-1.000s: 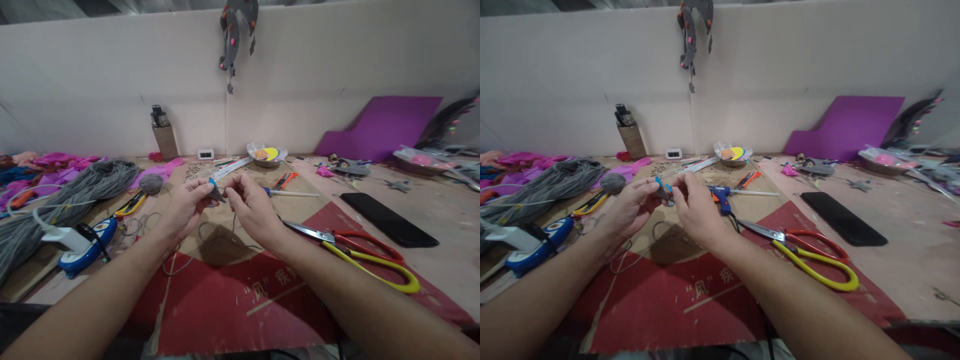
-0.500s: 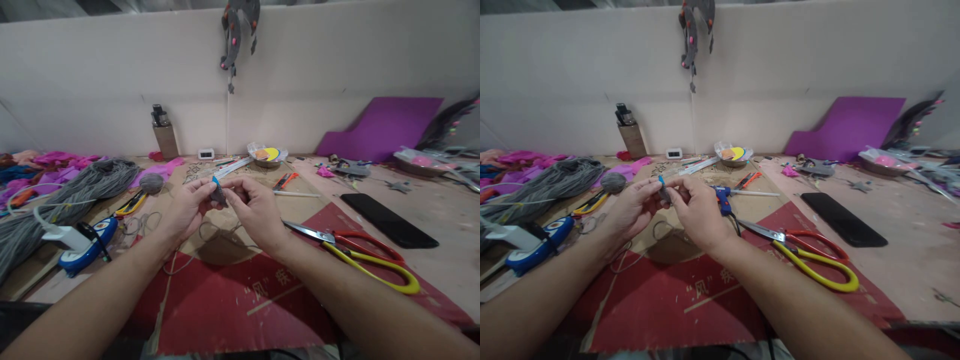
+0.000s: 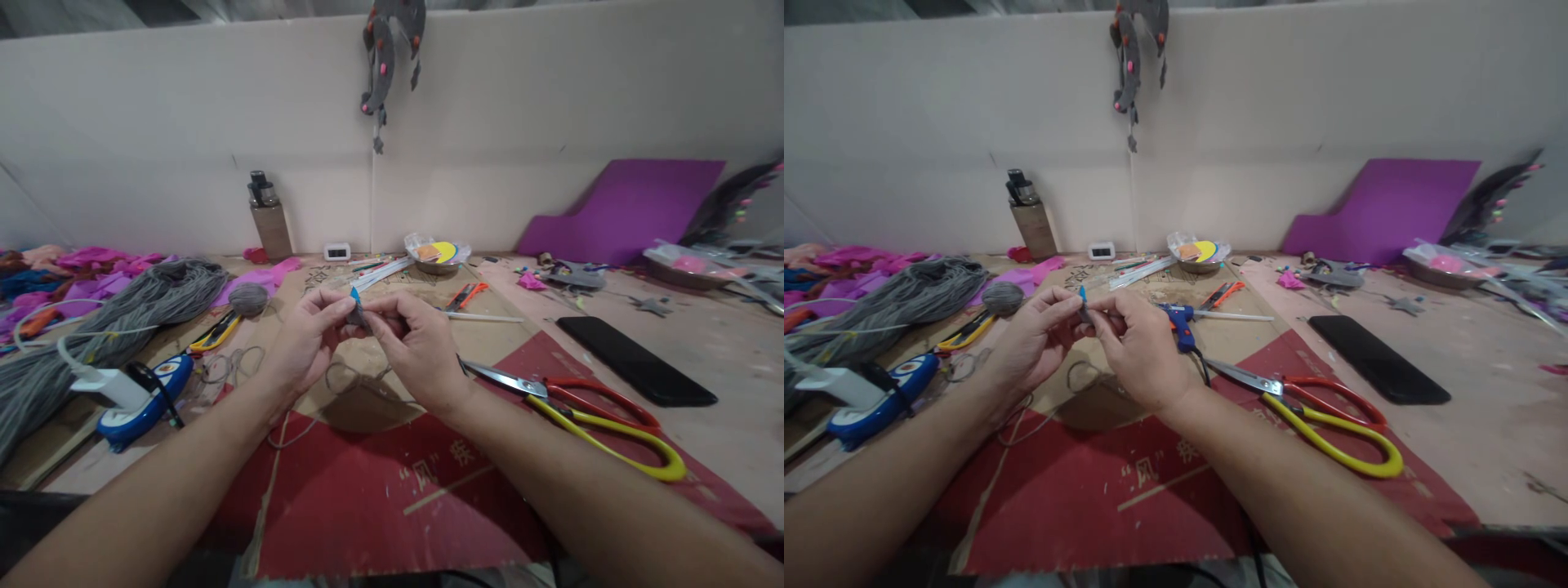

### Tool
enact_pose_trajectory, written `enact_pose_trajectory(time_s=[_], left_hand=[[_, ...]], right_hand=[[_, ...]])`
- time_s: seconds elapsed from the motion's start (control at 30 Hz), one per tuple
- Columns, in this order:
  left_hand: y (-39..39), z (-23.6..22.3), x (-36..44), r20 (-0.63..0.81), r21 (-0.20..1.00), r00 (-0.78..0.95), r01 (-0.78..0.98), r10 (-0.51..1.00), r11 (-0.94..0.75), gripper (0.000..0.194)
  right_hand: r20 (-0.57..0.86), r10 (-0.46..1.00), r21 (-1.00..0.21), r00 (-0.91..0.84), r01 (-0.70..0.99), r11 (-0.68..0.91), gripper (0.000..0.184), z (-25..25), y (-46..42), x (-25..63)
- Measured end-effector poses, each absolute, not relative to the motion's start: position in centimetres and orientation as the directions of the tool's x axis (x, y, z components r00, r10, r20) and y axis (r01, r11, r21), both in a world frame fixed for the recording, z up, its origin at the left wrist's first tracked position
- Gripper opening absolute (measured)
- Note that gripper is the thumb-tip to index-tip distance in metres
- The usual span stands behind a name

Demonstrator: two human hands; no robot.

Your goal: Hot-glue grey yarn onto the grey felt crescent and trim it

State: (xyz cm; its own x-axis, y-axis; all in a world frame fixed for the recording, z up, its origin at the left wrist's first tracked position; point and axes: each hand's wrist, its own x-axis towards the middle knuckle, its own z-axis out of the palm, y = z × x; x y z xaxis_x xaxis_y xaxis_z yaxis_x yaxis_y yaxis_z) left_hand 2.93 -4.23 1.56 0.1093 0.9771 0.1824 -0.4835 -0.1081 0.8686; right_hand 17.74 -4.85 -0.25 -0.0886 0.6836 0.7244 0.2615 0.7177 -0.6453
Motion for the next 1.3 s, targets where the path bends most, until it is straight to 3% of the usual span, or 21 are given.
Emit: enact_pose_trajectory(time_s=[0.27, 0.57, 0.7, 0.87, 1.07, 1.3], left_hand=[[-4.3, 1.4, 3.0, 0.176, 0.892, 0.052, -0.43, 0.983, -0.137, 0.017], [-4.3, 1.4, 2.7, 0.189, 0.923, 0.221, -0.374, 0.957, -0.096, 0.014], [-4.4, 1.3, 2.5, 0.116, 0.959, 0.186, -0.277, 0.976, -0.061, 0.021], [-4.5, 1.1, 3.1, 0.178, 0.936, 0.148, -0.33, 0.973, -0.121, 0.023], [-4.4, 1.3, 3.2, 0.222, 0.916, 0.162, -0.374, 0.962, -0.148, 0.019], [-4.3, 1.4, 3.0, 0.208, 0.876, 0.174, -0.472, 0.963, -0.104, 0.016]], right_hand=[[0.735, 0.675, -0.607, -0.07, 0.375, 0.7, 0.007, -0.6, -4.4, 17.9], [0.758, 0.648, -0.578, -0.075, 0.384, 0.72, 0.008, -0.5, -4.4, 18.0], [0.764, 0.639, -0.564, -0.083, 0.395, 0.726, 0.01, -0.5, -4.4, 18.0], [0.745, 0.661, -0.585, -0.092, 0.388, 0.713, 0.011, -0.4, -4.4, 18.1], [0.732, 0.676, -0.628, -0.086, 0.301, 0.718, 0.012, -0.3, -4.8, 17.9], [0.633, 0.77, -0.759, -0.084, 0.13, 0.638, 0.012, 0.2, -5.5, 17.4]])
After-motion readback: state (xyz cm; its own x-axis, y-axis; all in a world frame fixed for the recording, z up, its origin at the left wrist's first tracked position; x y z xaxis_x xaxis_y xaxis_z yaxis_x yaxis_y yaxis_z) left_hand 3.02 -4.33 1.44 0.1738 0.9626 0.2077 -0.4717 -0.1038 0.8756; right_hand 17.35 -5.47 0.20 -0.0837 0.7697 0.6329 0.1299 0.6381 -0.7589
